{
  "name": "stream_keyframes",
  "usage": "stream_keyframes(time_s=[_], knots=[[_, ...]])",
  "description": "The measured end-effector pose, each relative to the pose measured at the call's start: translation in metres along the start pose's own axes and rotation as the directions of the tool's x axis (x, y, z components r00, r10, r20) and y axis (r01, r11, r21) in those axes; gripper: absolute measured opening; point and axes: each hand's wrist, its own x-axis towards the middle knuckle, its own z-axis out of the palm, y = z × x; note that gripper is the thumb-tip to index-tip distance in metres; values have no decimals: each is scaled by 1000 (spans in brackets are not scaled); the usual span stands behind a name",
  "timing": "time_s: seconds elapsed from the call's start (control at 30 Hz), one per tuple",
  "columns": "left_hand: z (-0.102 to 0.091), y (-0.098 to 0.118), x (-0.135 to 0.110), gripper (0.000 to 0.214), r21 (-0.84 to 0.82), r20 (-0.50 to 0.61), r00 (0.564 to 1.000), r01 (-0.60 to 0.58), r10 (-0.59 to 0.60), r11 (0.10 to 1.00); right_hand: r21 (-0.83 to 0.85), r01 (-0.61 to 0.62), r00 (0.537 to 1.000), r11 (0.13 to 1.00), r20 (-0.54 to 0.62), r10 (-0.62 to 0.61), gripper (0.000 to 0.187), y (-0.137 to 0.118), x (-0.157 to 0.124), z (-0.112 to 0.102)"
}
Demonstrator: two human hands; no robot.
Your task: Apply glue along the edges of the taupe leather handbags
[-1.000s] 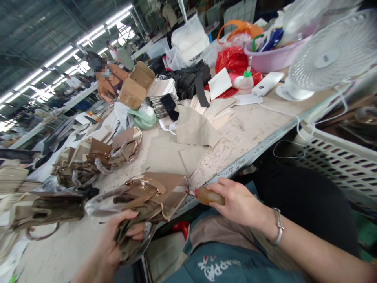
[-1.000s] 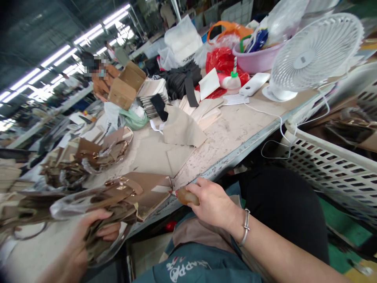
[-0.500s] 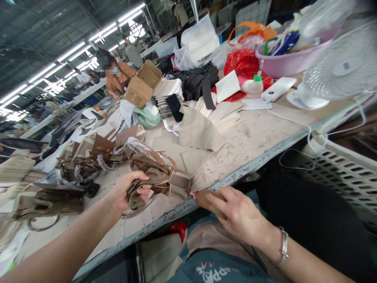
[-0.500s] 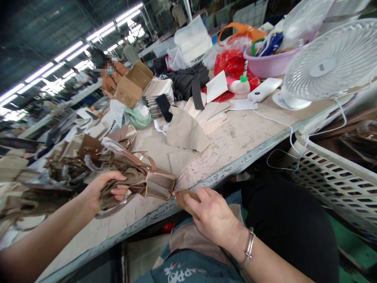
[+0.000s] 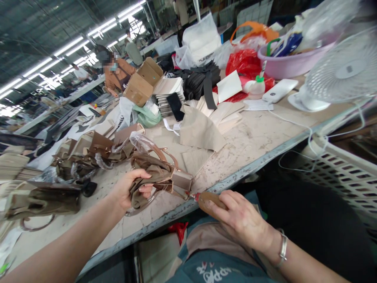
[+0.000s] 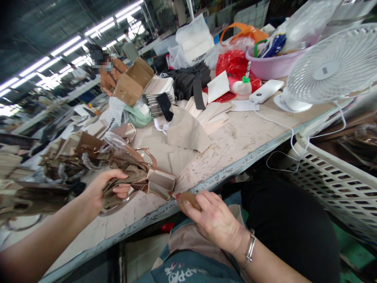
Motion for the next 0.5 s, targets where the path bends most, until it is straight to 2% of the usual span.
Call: stream_keyframes(time_s=[0.17,0.37,0.5], knots=[[1,-1,1,27,-16,11,1000,-10,11,1000,19,-18,998,1000,-59,19,40,3,-5,2],[-2,-1,1,25,-14,35,999,-19,20,1000,42,-16,1000,999,3,16,35,-3,-4,1],[0,0,4,23,-20,62,998,-14,15,1000,25,-57,998,998,-23,58,45,5,-6,6]])
